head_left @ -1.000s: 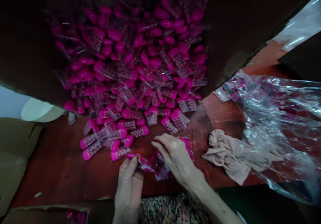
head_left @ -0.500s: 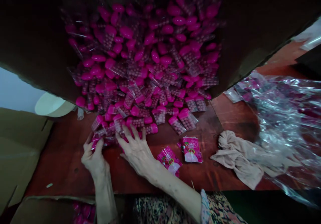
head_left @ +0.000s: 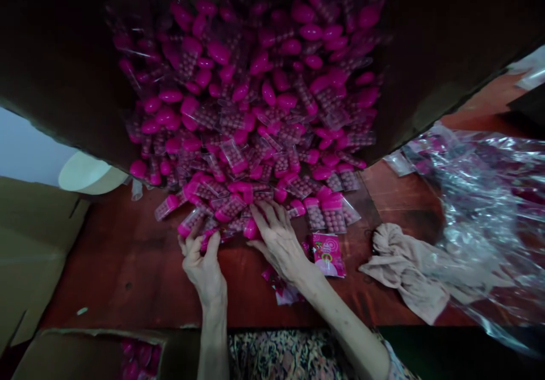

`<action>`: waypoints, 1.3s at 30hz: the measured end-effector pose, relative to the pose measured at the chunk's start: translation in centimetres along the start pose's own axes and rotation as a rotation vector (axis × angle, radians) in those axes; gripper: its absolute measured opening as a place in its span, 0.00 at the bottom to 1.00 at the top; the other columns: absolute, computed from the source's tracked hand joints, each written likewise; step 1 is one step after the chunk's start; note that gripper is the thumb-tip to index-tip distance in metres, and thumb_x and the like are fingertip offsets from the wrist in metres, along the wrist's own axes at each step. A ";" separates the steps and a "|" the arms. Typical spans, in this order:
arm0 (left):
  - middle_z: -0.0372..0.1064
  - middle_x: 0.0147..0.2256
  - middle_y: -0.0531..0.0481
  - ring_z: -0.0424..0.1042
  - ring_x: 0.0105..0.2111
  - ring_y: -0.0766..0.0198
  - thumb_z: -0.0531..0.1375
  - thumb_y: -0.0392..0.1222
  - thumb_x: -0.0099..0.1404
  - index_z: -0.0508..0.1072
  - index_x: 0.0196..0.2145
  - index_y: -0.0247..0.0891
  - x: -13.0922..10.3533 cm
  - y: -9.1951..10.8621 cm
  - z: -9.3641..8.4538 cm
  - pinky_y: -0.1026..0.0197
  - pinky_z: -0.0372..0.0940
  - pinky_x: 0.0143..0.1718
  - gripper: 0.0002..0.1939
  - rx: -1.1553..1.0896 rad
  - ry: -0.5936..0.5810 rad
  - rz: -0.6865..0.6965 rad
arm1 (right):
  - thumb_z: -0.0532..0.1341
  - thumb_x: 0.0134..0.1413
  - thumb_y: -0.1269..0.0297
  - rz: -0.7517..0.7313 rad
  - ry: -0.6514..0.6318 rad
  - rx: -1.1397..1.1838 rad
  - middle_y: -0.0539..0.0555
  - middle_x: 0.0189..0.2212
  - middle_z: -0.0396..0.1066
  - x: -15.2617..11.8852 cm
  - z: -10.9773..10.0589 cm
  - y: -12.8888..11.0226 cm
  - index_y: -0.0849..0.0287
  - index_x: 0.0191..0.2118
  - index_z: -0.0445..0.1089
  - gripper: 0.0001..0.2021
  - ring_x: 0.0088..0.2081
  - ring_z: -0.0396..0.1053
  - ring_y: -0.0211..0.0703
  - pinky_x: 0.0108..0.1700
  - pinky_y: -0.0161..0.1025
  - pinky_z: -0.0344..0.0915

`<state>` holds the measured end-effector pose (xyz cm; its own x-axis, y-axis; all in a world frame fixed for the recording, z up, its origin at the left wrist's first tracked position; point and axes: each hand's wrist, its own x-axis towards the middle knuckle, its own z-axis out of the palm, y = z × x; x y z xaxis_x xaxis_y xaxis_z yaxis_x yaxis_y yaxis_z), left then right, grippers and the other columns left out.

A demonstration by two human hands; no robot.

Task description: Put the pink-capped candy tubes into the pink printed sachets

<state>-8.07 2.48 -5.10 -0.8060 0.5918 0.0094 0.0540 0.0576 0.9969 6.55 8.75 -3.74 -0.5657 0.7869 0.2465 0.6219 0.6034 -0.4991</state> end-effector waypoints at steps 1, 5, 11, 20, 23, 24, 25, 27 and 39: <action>0.71 0.42 0.53 0.55 0.57 0.61 0.65 0.37 0.50 0.76 0.32 0.41 -0.1 0.1 0.0 0.57 0.45 0.58 0.08 -0.039 0.066 0.004 | 0.64 0.50 0.66 0.007 0.001 0.032 0.63 0.56 0.57 0.0 -0.3 0.1 0.64 0.59 0.55 0.31 0.58 0.50 0.58 0.58 0.55 0.54; 0.73 0.33 0.55 0.69 0.40 0.65 0.66 0.38 0.50 0.77 0.33 0.39 -0.2 1.0 -0.9 0.57 0.58 0.50 0.09 -0.141 0.198 -0.026 | 0.62 0.51 0.57 0.040 0.022 0.145 0.62 0.52 0.59 0.0 -1.1 0.2 0.60 0.57 0.58 0.28 0.53 0.55 0.58 0.52 0.55 0.61; 0.75 0.32 0.55 0.71 0.34 0.69 0.67 0.35 0.48 0.78 0.33 0.38 -1.6 3.7 -1.2 0.64 0.62 0.44 0.11 -0.177 0.285 0.037 | 0.59 0.55 0.65 0.083 0.085 0.103 0.63 0.50 0.60 -0.2 -1.1 0.0 0.61 0.55 0.60 0.21 0.51 0.56 0.57 0.51 0.54 0.62; 0.75 0.28 0.55 0.71 0.32 0.69 0.67 0.33 0.47 0.77 0.29 0.38 -2.6 5.0 0.5 0.65 0.64 0.38 0.08 -0.434 0.111 -0.372 | 0.62 0.52 0.66 0.101 0.116 -0.060 0.60 0.36 0.67 -0.8 -0.3 -2.1 0.60 0.35 0.70 0.05 0.38 0.60 0.53 0.39 0.48 0.63; 0.74 0.27 0.55 0.71 0.30 0.69 0.66 0.32 0.49 0.76 0.29 0.38 -2.4 4.8 0.5 0.66 0.64 0.33 0.07 -0.523 0.061 -0.486 | 0.60 0.54 0.67 0.125 0.131 -0.048 0.61 0.36 0.68 -0.7 0.0 -2.2 0.61 0.35 0.69 0.04 0.38 0.61 0.54 0.38 0.49 0.62; 0.74 0.27 0.55 0.71 0.30 0.69 0.65 0.32 0.50 0.76 0.28 0.38 -2.4 4.7 0.5 0.66 0.64 0.32 0.06 -0.548 0.046 -0.514 | 0.59 0.56 0.67 0.127 0.140 -0.029 0.61 0.37 0.68 -0.7 -0.1 -2.3 0.60 0.35 0.69 0.04 0.39 0.61 0.53 0.39 0.49 0.62; 0.74 0.26 0.55 0.71 0.29 0.69 0.65 0.31 0.50 0.75 0.27 0.38 -2.4 4.7 0.4 0.66 0.64 0.31 0.05 -0.571 0.038 -0.537 | 0.58 0.57 0.66 0.128 0.148 -0.004 0.60 0.37 0.68 -0.7 -0.3 -2.2 0.60 0.35 0.68 0.04 0.39 0.62 0.52 0.40 0.47 0.62; 0.75 0.26 0.54 0.71 0.27 0.69 0.64 0.31 0.50 0.75 0.27 0.37 -2.4 4.7 0.5 0.66 0.65 0.29 0.05 -0.606 0.024 -0.567 | 0.56 0.59 0.66 0.130 0.165 0.051 0.57 0.35 0.69 -0.9 -1.1 -2.2 0.60 0.36 0.67 0.05 0.37 0.64 0.47 0.40 0.43 0.63; 0.74 0.24 0.56 0.70 0.22 0.70 0.67 0.31 0.48 0.74 0.27 0.37 -2.8 4.7 1.9 0.68 0.64 0.21 0.07 -0.628 0.036 -0.669 | 0.56 0.60 0.61 0.194 0.263 0.198 0.52 0.26 0.68 -2.2 -6.3 -0.6 0.60 0.30 0.69 0.11 0.27 0.66 0.39 0.30 0.34 0.60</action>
<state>-4.39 2.64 -0.57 -0.5718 0.5667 -0.5932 -0.7526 -0.0745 0.6543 10.83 7.46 1.26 -0.2737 0.9056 0.3239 0.5725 0.4240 -0.7018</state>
